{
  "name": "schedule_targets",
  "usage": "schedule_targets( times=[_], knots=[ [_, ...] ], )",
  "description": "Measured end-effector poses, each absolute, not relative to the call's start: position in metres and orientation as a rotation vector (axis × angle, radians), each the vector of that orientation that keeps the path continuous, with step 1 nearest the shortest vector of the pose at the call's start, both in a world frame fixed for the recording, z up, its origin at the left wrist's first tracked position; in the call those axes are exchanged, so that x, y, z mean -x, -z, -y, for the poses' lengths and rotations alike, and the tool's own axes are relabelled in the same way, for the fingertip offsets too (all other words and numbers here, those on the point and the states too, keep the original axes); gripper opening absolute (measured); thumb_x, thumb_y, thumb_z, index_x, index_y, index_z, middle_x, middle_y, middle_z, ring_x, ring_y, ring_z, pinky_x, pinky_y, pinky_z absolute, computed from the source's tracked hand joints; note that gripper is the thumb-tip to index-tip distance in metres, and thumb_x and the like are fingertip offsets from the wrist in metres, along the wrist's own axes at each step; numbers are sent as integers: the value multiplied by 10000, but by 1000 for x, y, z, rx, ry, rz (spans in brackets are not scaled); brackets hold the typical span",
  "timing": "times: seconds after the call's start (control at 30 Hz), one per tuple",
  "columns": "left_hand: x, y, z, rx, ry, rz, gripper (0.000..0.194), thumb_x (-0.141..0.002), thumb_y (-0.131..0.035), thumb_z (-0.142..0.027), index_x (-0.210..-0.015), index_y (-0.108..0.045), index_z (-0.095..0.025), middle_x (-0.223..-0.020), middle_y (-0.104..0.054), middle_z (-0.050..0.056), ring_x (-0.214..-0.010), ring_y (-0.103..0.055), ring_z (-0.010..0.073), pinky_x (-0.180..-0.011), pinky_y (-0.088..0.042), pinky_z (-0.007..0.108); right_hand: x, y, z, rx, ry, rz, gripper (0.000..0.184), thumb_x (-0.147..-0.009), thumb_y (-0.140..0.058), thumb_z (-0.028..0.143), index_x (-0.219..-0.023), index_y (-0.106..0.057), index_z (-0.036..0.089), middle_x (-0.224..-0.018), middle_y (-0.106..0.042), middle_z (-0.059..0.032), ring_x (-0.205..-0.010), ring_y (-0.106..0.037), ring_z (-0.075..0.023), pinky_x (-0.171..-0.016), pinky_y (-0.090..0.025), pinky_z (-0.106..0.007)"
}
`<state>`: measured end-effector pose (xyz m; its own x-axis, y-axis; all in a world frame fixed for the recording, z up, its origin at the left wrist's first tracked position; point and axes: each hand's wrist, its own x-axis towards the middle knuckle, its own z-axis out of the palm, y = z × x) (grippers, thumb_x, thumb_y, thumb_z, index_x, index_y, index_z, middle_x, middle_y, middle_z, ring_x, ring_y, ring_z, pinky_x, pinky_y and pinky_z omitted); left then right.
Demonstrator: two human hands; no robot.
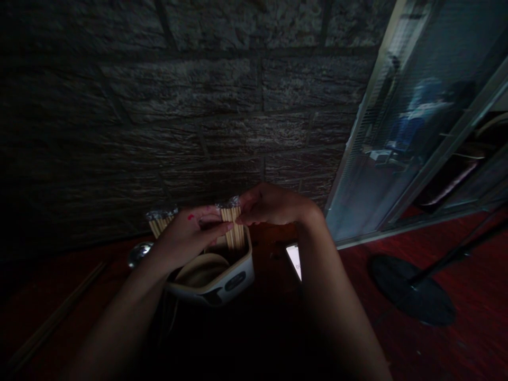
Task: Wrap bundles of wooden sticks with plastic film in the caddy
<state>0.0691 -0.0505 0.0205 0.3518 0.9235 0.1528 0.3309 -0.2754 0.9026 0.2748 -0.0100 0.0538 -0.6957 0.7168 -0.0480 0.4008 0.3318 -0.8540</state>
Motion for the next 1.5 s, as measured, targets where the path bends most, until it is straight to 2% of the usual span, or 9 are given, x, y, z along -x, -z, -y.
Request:
schedule_targets(
  times=[0.23, 0.47, 0.7, 0.87, 1.13, 1.5],
  knots=[
    [-71, -23, 52, -1775, -921, -1114, 104, -819, -624, -265, -791, -627, -165, -687, -653, 11, -545, -557, 114, -492, -433, 216, -275, -52, 8, 1018, -1270, 2281, 230, -767, -673, 330, -923, -700, 164, -791, -671, -14, -701, -578, -115, -662, -457, -236],
    [-70, -14, 48, -1806, -959, -1141, 264, -816, -645, -319, -1025, -630, -158, -777, -719, 49, -539, -601, 140, -501, -473, 252, -275, -56, 10, 1061, -1254, 2292, 189, -770, -670, 335, -859, -707, 172, -751, -650, -9, -684, -560, -114, -633, -440, -230],
    [-70, -7, 44, -1930, -998, -1194, 383, -837, -633, -359, -1164, -582, -166, -765, -728, 48, -611, -653, 173, -536, -481, 254, -277, -56, 10, 1024, -1296, 2279, 270, -762, -702, 402, -873, -714, 156, -781, -672, -12, -703, -575, -114, -672, -451, -240],
    [-70, -9, 45, -1980, -1009, -1216, 374, -831, -644, -332, -1165, -582, -173, -772, -726, 45, -676, -669, 179, -587, -498, 262, -277, -56, 10, 1014, -1313, 2271, 305, -739, -722, 439, -867, -717, 162, -834, -693, -20, -734, -590, -118, -684, -455, -241],
    [-73, -12, 49, -1917, -996, -1214, 389, -825, -650, -328, -1167, -560, -166, -775, -710, 44, -677, -652, 165, -577, -485, 245, -277, -52, 7, 1009, -1318, 2250, 199, -766, -685, 328, -877, -712, 164, -779, -677, -10, -700, -589, -107, -683, -474, -237],
    [-73, -9, 47, -1912, -1024, -1173, 357, -834, -632, -312, -1160, -555, -189, -730, -707, 28, -574, -625, 147, -507, -462, 228, -277, -50, 4, 976, -1296, 2279, 193, -766, -682, 316, -881, -719, 166, -784, -684, -13, -700, -597, -111, -685, -480, -244]
  ],
)
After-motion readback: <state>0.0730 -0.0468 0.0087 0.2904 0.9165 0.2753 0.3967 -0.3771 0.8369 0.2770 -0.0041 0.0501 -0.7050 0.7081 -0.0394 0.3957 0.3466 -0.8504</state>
